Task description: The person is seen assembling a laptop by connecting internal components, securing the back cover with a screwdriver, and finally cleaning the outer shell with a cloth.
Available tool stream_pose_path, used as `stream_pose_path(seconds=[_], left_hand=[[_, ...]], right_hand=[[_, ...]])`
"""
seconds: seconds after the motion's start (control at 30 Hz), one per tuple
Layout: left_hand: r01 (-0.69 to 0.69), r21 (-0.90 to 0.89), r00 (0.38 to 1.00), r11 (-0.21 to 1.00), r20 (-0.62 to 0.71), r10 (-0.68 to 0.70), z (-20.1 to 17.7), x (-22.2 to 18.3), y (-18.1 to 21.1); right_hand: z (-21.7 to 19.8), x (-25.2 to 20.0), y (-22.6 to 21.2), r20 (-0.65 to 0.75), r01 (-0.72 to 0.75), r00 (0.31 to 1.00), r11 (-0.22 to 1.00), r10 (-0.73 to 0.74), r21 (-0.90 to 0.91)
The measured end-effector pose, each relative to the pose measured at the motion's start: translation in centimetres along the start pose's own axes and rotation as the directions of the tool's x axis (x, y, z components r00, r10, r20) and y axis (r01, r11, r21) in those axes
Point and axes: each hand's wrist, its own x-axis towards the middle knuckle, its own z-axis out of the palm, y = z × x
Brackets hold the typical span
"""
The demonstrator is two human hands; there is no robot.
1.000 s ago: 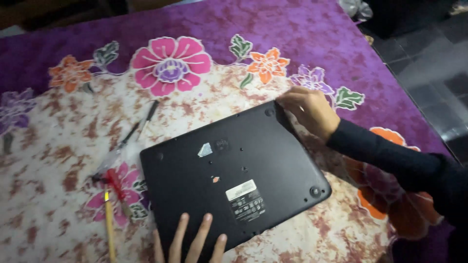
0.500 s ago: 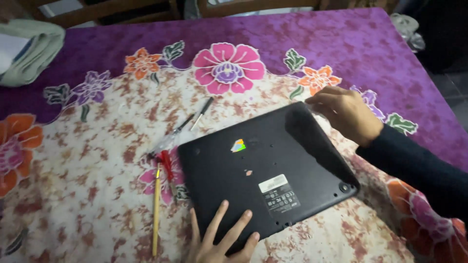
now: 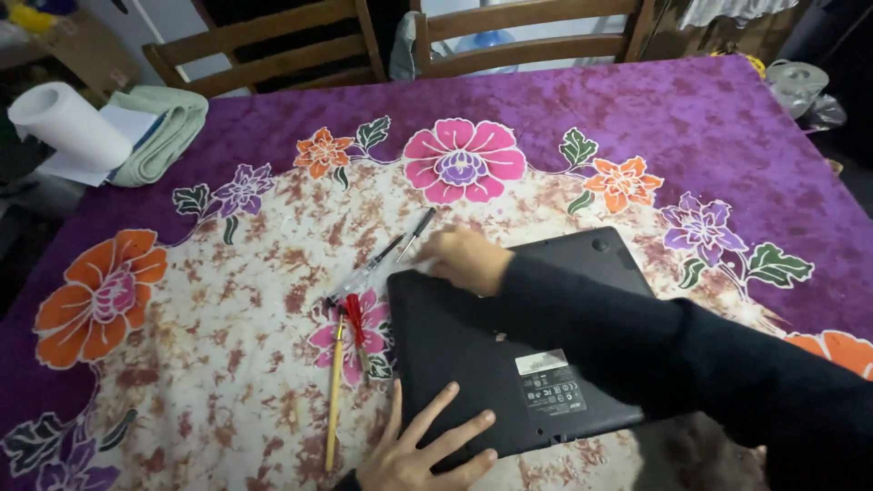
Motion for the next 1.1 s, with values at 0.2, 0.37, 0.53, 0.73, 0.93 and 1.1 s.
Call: stream_pose_path(seconds=[0.2, 0.37, 0.53, 0.73, 0.93, 1.1], left_hand=[[0.027, -0.163, 0.998, 0.986, 0.064, -0.016, -0.6, -1.1, -0.8], [0.053, -0.222, 0.997, 0.974, 0.064, -0.04, -0.4, -0.9, -0.6], [0.024, -0.154, 0.994, 0.988, 0.111, -0.007, -0.2, -0.6, 0.1], [0.081, -0.091, 0.996, 0.993, 0.054, -0.076, 0.1, -0.2, 1.2], [0.14, -0.124, 0.99, 0.982, 0.01, -0.139, 0.1, -0.2, 1.6], [0.026, 0.002, 1.0, 1.0, 0.003, -0.026, 0.5, -0.4, 1.0]], right_hand=[[-8.3, -11.6, 3.5, 0.033, -0.169, 0.985, 0.985, 0.168, 0.028], [-8.3, -12.8, 3.3, -0.01, -0.279, 0.96, 0.959, 0.28, 0.04], [-0.9, -3.1, 1.4, -0.066, -0.069, 0.995, 0.988, 0.078, 0.136], [-2.4, -5.3, -0.6, -0.061, 0.001, 0.998, 0.999, 0.003, 0.054], [-11.3, -15.8, 1.6, -0.074, -0.273, 0.96, 0.962, 0.272, -0.005], [-5.7, -9.3, 4.6, 0.031, -0.014, 0.999, 0.997, 0.012, 0.071]])
